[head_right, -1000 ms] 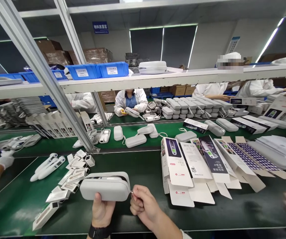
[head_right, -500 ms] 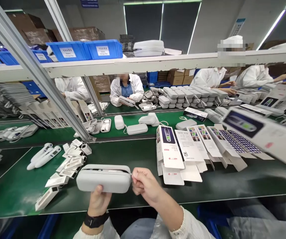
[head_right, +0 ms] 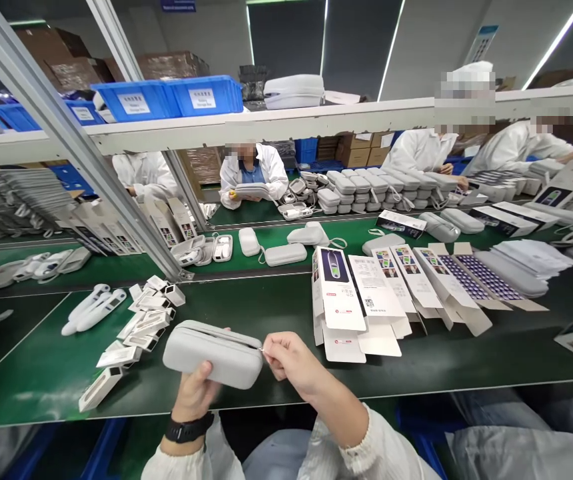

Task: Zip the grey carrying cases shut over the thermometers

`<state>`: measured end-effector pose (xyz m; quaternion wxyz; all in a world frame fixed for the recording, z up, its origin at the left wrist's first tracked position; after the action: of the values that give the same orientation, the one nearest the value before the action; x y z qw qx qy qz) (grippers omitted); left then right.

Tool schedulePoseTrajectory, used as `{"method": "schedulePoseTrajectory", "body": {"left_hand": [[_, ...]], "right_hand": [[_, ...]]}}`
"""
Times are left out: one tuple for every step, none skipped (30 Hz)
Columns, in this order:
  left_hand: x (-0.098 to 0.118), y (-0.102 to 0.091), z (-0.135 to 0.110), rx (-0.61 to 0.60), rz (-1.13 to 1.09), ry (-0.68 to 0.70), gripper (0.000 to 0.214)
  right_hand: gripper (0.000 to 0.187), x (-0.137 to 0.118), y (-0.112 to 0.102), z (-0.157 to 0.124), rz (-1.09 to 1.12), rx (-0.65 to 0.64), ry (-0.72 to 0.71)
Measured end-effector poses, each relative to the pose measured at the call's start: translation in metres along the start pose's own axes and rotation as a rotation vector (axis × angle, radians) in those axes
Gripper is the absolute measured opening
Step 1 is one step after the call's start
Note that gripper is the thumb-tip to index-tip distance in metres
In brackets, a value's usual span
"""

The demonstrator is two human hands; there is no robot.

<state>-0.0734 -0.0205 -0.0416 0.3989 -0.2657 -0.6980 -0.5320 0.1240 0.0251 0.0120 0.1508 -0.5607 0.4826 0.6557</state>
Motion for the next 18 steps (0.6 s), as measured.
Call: {"method": "schedulePoseTrajectory", "body": {"left_hand": [[0.004,0.001,-0.001,-0.080,0.106,0.000,0.066],[0.008,0.004,-0.002,-0.174,0.240,-0.005,0.060],[0.012,0.007,-0.004,-0.264,0.388,-0.016,0.055],[0.015,0.011,-0.006,-0.336,0.537,-0.029,0.051],[0.018,0.014,-0.007,-0.376,0.675,-0.036,0.050],[0.021,0.017,-0.009,-0.383,0.789,-0.031,0.052],[0.025,0.021,-0.010,-0.373,0.876,-0.016,0.056],[0.028,0.025,-0.011,-0.362,0.945,0.003,0.061],[0.032,0.029,-0.012,-0.362,1.005,0.021,0.064],[0.035,0.034,-0.013,-0.369,1.054,0.037,0.064],[0.038,0.038,-0.014,-0.391,1.087,0.045,0.060],[0.041,0.042,-0.014,-0.424,1.105,0.046,0.056],[0.043,0.045,-0.015,-0.459,1.108,0.045,0.051],[0.045,0.048,-0.015,-0.493,1.097,0.043,0.047],[0.047,0.050,-0.015,-0.526,1.079,0.040,0.044],[0.048,0.052,-0.015,-0.548,1.060,0.039,0.044],[0.049,0.053,-0.015,-0.553,1.046,0.040,0.045],[0.050,0.053,-0.015,-0.551,1.040,0.041,0.047]], "right_hand": [[0.027,-0.003,0.000,0.000,-0.095,-0.015,0.025],[0.025,-0.006,0.001,0.000,-0.184,-0.031,0.032],[0.023,-0.009,0.002,0.001,-0.266,-0.042,0.022],[0.022,-0.011,0.003,0.002,-0.334,-0.046,0.001],[0.022,-0.014,0.004,0.003,-0.383,-0.046,-0.017],[0.022,-0.016,0.004,0.004,-0.408,-0.041,-0.026],[0.021,-0.018,0.004,0.005,-0.414,-0.028,-0.025],[0.021,-0.020,0.003,0.006,-0.409,-0.016,-0.011],[0.021,-0.021,0.001,0.007,-0.390,-0.011,0.015],[0.021,-0.021,0.000,0.008,-0.358,-0.012,0.047],[0.021,-0.022,-0.001,0.009,-0.306,-0.018,0.076],[0.022,-0.022,-0.001,0.009,-0.234,-0.028,0.100],[0.022,-0.023,-0.001,0.009,-0.155,-0.040,0.114],[0.023,-0.024,0.000,0.009,-0.082,-0.047,0.115],[0.024,-0.025,0.000,0.009,-0.039,-0.045,0.104],[0.024,-0.027,0.000,0.009,-0.034,-0.032,0.087],[0.023,-0.028,0.000,0.009,-0.055,-0.014,0.071],[0.023,-0.029,0.001,0.009,-0.079,-0.002,0.065]]}}
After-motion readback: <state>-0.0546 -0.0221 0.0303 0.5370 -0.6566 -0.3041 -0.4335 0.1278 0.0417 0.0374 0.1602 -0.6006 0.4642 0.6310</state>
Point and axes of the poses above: each hand's wrist, its own z-axis towards the middle knuckle, its own y-axis out of the palm, x = y × z, the point moved 3 cm from there along z, towards the middle knuckle, and after that the axes turned 4 degrees about -y, right-handed, at the moved point
